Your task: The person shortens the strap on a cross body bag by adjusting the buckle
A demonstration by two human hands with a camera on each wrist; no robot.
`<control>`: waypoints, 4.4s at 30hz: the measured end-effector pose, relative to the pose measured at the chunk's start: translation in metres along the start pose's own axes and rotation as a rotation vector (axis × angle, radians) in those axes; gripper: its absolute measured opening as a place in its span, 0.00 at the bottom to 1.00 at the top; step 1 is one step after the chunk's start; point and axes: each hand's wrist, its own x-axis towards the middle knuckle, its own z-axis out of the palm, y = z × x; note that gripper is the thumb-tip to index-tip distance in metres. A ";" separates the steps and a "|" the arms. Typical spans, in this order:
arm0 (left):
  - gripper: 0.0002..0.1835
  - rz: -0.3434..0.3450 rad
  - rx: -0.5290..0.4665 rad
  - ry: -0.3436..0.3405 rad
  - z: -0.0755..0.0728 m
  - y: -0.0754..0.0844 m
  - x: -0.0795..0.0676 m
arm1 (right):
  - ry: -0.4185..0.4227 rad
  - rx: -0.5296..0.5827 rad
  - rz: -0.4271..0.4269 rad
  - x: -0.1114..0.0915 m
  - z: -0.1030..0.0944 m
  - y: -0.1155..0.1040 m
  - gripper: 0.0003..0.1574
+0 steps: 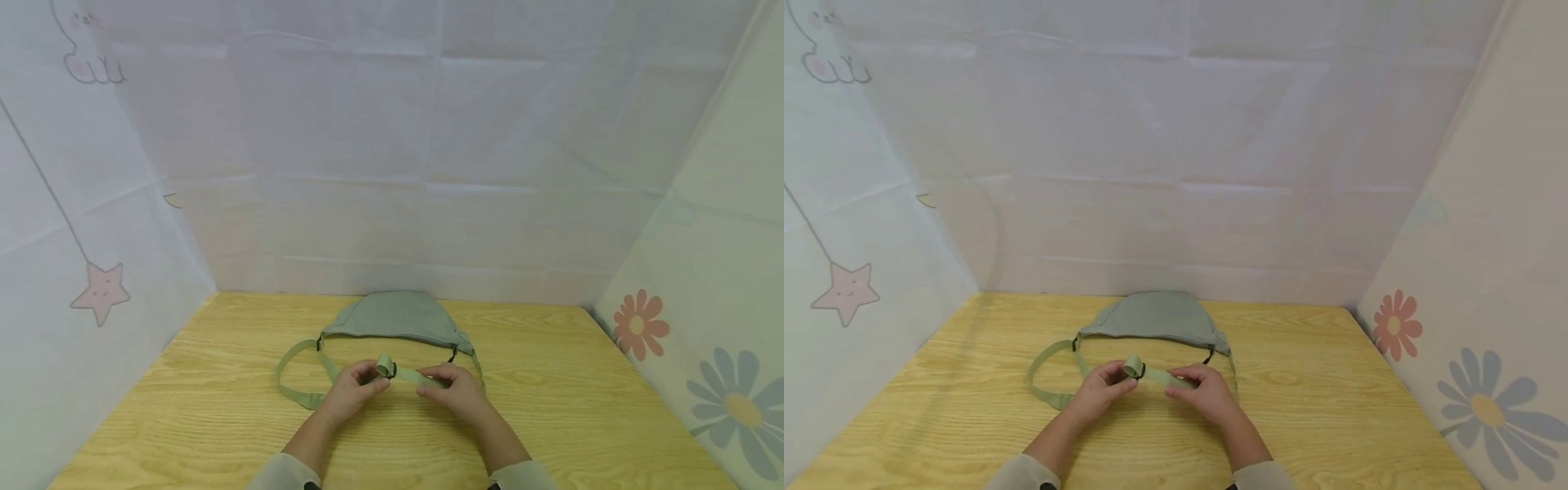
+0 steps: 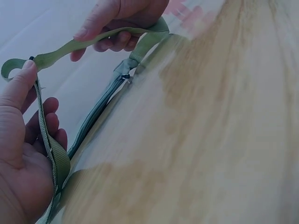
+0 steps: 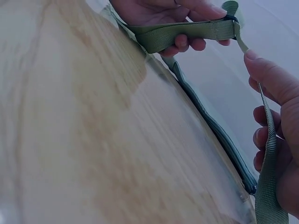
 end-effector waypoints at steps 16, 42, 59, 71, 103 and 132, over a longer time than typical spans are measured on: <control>0.20 -0.018 -0.008 -0.018 0.005 0.000 0.000 | 0.000 0.043 -0.008 0.000 0.005 -0.004 0.22; 0.19 -0.029 -0.011 -0.013 0.004 0.000 -0.002 | 0.080 0.072 0.026 -0.001 0.014 -0.005 0.18; 0.19 -0.052 -0.023 -0.043 0.012 -0.001 -0.001 | 0.027 -0.023 -0.018 -0.001 0.018 -0.006 0.25; 0.18 -0.064 -0.007 -0.005 0.010 0.001 -0.002 | -0.004 -0.314 -0.127 -0.005 0.006 -0.005 0.31; 0.20 -0.045 -0.066 -0.008 0.007 -0.002 -0.001 | -0.037 0.032 0.028 0.001 -0.005 -0.009 0.23; 0.20 -0.071 -0.016 -0.011 0.009 -0.002 -0.001 | -0.102 -0.054 -0.059 0.009 0.014 -0.022 0.29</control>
